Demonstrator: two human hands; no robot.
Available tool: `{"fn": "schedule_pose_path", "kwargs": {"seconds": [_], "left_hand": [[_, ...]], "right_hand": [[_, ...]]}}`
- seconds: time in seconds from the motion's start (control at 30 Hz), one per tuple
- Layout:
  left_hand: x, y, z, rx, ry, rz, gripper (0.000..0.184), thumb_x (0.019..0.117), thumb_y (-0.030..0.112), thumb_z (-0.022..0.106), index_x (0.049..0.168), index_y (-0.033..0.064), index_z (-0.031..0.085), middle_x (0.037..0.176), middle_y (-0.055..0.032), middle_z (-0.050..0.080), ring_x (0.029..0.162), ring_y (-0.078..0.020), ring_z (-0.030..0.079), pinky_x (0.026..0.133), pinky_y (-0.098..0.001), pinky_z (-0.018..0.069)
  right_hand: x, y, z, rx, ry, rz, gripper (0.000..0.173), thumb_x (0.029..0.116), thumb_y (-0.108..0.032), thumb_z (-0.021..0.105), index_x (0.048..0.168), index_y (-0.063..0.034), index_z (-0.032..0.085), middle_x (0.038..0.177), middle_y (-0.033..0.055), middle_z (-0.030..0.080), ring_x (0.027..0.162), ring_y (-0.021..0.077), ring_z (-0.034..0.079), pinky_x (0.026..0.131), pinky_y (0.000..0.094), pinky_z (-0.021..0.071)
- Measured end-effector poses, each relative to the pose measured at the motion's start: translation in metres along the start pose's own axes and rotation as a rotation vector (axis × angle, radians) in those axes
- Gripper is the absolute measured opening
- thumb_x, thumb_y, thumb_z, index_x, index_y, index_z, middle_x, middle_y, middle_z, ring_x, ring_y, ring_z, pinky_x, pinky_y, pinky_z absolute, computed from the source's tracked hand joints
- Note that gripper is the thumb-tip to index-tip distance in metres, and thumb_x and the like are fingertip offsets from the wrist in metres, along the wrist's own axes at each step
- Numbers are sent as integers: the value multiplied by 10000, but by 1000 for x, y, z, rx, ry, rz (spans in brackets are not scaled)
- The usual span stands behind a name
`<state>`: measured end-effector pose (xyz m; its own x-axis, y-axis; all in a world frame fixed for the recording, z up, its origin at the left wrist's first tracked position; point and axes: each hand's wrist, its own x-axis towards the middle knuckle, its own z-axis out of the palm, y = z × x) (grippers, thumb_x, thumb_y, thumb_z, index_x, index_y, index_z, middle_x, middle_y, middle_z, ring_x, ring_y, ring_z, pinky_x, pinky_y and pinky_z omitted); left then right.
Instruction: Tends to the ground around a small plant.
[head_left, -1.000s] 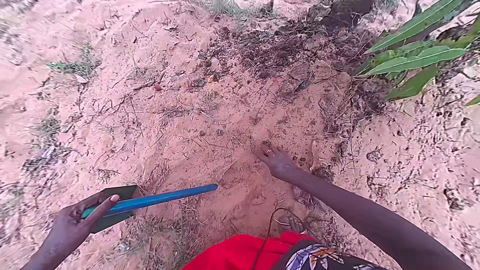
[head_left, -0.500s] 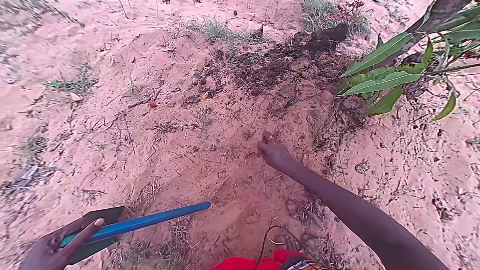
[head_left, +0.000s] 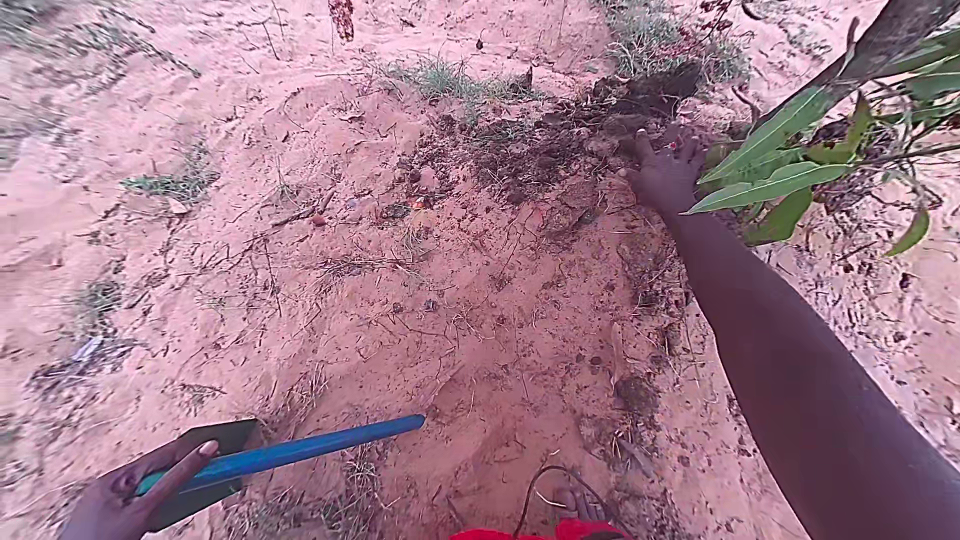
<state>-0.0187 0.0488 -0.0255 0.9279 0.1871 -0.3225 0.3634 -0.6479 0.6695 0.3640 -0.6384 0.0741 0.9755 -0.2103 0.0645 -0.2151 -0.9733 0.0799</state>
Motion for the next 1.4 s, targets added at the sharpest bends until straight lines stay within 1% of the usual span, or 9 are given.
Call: {"fn": "schedule_pose_path", "kwargs": {"seconds": [0.17, 0.43, 0.5, 0.57, 0.67, 0.93, 1.13, 1.27, 1.4], "left_hand": [[-1, 7, 1, 10, 23, -16, 410, 957, 377, 600, 937, -27, 668, 881, -9, 666, 795, 30, 590, 773, -256, 510], [2, -10, -4, -135, 32, 92, 198, 981, 287, 616, 869, 124, 628, 856, 147, 686, 830, 44, 657, 820, -211, 557], [5, -14, -6, -141, 21, 111, 213, 986, 287, 622, 867, 110, 631, 861, 125, 699, 836, 22, 667, 822, -236, 564], [6, -10, -8, -121, 11, 106, 217, 990, 284, 614, 878, 99, 625, 871, 135, 690, 845, 40, 664, 827, -224, 567], [5, -1, -8, -106, -4, 68, 159, 994, 255, 603, 903, 125, 616, 891, 162, 672, 857, 66, 639, 834, -214, 549], [0, 4, -4, -78, -49, 70, 362, 1010, 288, 600, 958, -69, 632, 930, 1, 666, 865, 49, 607, 840, -231, 524], [0, 7, -4, 17, -50, 19, 447, 1004, 349, 598, 1011, -95, 650, 925, -102, 660, 816, -21, 583, 795, -290, 513], [0, 10, -3, 29, -43, -13, 470, 1006, 372, 588, 1056, -89, 661, 982, -119, 675, 874, -27, 604, 848, -287, 505], [0, 7, -3, 41, -22, -16, 496, 985, 408, 593, 1037, -80, 660, 965, -115, 674, 850, -46, 609, 825, -323, 512]], "right_hand": [[-83, 2, 15, 78, 106, -191, 361, 1076, -182, 470, 1357, -6, 615, 1554, 253, 467, 1528, 475, 279, 1238, 662, 189], [-292, 74, 65, 450, -217, -145, 223, 1007, -149, 675, 1160, 5, 725, 1045, 265, 722, 927, 479, 700, 802, 711, 512], [-329, 73, 79, 454, -333, -80, 321, 953, -188, 763, 1224, -25, 710, 1134, 253, 708, 972, 474, 691, 821, 690, 518], [-353, 63, 94, 340, -445, -83, 478, 928, -172, 774, 1383, -101, 649, 1459, 228, 568, 1283, 519, 552, 970, 692, 481], [-365, 53, 117, 216, -335, -184, 419, 926, 31, 638, 1320, -101, 693, 1469, 319, 514, 1301, 593, 503, 962, 656, 512], [-316, 33, 79, 236, 21, -396, 305, 897, 39, 657, 1169, -60, 751, 1327, 297, 637, 1174, 559, 622, 860, 644, 563], [-154, 21, 18, 84, 402, -588, 278, 972, -39, 615, 1231, -75, 709, 1403, 267, 596, 1256, 523, 581, 938, 666, 496], [-46, 6, -44, -23, 223, -312, 482, 1020, -71, 548, 1494, -154, 532, 1535, 312, 447, 1324, 575, 502, 971, 729, 444], [-19, 21, -33, 97, 172, -228, 424, 979, -116, 625, 1401, -75, 614, 1452, 324, 528, 1409, 549, 421, 1116, 708, 340]]}}
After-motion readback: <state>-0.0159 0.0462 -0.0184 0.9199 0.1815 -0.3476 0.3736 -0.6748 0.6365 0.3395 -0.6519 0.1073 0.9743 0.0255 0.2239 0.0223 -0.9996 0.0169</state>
